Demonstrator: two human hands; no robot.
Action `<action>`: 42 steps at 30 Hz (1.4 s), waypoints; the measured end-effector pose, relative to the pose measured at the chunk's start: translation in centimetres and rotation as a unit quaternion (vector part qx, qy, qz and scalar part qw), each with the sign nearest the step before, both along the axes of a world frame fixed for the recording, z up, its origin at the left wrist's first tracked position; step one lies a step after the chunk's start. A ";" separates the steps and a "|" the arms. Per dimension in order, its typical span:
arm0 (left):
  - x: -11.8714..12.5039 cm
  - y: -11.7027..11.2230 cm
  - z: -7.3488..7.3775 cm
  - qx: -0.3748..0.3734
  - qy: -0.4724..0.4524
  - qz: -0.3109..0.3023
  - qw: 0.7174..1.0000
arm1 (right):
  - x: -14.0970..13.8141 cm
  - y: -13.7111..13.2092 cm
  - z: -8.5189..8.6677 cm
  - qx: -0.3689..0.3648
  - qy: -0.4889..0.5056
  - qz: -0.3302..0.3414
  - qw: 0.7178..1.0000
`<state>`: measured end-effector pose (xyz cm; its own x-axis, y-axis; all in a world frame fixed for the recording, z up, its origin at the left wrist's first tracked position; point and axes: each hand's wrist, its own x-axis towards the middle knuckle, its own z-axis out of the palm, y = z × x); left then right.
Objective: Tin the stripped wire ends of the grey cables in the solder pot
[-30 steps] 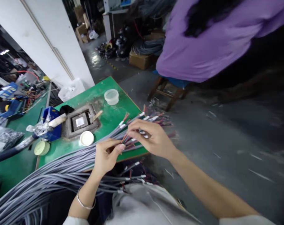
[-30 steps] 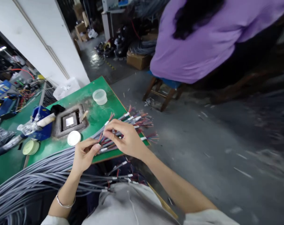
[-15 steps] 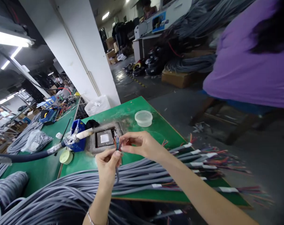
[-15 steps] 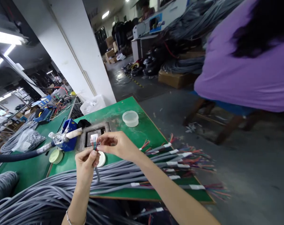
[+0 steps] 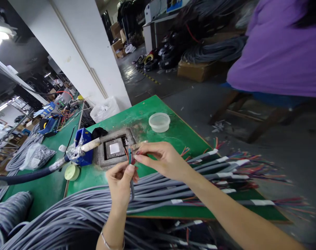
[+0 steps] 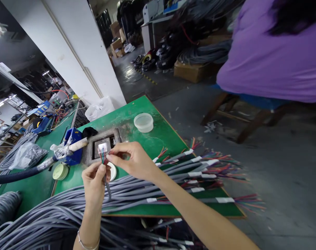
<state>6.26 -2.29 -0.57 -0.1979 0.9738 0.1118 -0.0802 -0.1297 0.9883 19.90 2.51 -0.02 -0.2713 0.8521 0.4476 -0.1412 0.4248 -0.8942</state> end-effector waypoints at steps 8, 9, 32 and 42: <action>-0.1 0.2 -0.1 0.003 -0.022 0.025 0.999 | -0.2 -0.2 -0.1 0.049 -0.014 -0.055 0.997; -0.1 0.2 -0.2 0.006 -0.021 0.028 0.999 | -0.2 -0.1 -0.1 0.037 -0.012 -0.043 0.998; 0.7 0.0 -0.8 0.009 0.012 -0.020 1.000 | 0.5 0.1 -0.2 0.293 -0.019 -0.181 0.939; 0.6 0.0 -1.0 0.022 -0.004 -0.025 0.999 | 0.6 0.4 -0.2 0.259 0.036 -0.129 0.956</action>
